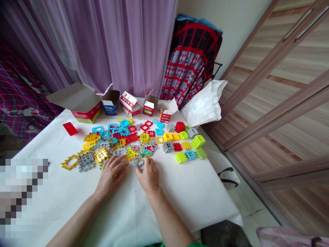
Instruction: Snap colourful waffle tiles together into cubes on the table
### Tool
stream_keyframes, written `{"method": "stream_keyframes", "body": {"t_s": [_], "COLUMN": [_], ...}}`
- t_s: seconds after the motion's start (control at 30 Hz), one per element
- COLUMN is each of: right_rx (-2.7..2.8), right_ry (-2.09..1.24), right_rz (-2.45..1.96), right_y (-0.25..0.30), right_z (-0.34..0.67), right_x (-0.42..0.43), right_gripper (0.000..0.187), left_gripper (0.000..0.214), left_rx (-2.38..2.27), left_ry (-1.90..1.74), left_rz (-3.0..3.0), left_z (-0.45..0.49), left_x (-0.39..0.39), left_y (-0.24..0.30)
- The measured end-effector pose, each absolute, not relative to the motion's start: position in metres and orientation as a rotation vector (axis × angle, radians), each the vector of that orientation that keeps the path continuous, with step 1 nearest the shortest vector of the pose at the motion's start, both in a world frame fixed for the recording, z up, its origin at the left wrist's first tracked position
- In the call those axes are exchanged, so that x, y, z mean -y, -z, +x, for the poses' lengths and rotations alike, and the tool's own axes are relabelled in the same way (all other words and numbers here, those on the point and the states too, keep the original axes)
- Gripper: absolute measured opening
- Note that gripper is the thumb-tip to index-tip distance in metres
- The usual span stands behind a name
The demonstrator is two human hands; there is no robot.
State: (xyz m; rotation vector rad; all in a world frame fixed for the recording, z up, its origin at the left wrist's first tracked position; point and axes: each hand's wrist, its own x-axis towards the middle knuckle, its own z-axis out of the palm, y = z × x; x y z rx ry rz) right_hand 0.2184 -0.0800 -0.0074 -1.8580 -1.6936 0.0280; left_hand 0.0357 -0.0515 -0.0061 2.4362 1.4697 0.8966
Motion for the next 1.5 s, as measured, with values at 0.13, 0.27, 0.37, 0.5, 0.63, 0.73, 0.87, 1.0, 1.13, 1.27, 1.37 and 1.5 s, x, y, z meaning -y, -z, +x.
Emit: {"method": "stream_keyframes", "body": {"t_s": [0.13, 0.27, 0.37, 0.5, 0.63, 0.73, 0.87, 1.0, 1.13, 1.27, 1.37, 1.5], "right_rx": [1.664, 1.631, 1.563, 1.511, 1.480, 1.456, 1.450, 1.428, 1.392, 1.380, 1.415, 1.395], "right_ry": [-0.095, -0.078, -0.003, 0.115, 0.168, 0.174, 0.186, 0.232, 0.280, 0.279, 0.239, 0.233], "right_rz": [-1.812, -1.782, -1.836, -1.881, -1.926, -1.971, -1.934, -1.849, -1.877, -1.907, -1.926, -1.962], "right_y": [0.012, 0.015, 0.016, 0.019, 0.020, 0.019, 0.016, 0.000, -0.029, -0.052, -0.051, -0.039], "right_z": [0.223, 0.241, 0.267, 0.306, 0.327, 0.330, 0.327, 0.326, 0.332, 0.337, 0.335, 0.331], "right_x": [0.083, 0.091, 0.095, 0.099, 0.101, 0.101, 0.102, 0.100, 0.084, 0.064, 0.057, 0.061], "right_gripper": [0.034, 0.031, 0.029, 0.026, 0.024, 0.022, 0.020, 0.023, 0.028, 0.030, 0.031, 0.030], "left_gripper": [0.026, 0.026, 0.027, 0.029, 0.029, 0.029, 0.029, 0.029, 0.029, 0.028, 0.028, 0.028], "left_rx": [-1.473, -1.480, -1.482, -1.477, -1.494, -1.499, -1.493, -1.481, -1.479, -1.464, -1.463, -1.445], "left_ry": [-0.885, -0.901, -0.904, -0.870, -0.856, -0.858, -0.872, -0.924, -0.942, -0.947, -0.963, -1.012], "left_rz": [2.433, 2.444, 2.465, 2.505, 2.523, 2.527, 2.533, 2.552, 2.568, 2.587, 2.595, 2.609], "left_z": [0.036, 0.036, 0.035, 0.035, 0.034, 0.034, 0.033, 0.033, 0.033, 0.031, 0.028, 0.027], "left_x": [0.051, 0.050, 0.049, 0.049, 0.049, 0.048, 0.047, 0.046, 0.046, 0.047, 0.046, 0.045], "left_y": [0.006, 0.008, 0.010, 0.010, 0.010, 0.011, 0.013, 0.015, 0.016, 0.017, 0.018, 0.020]}}
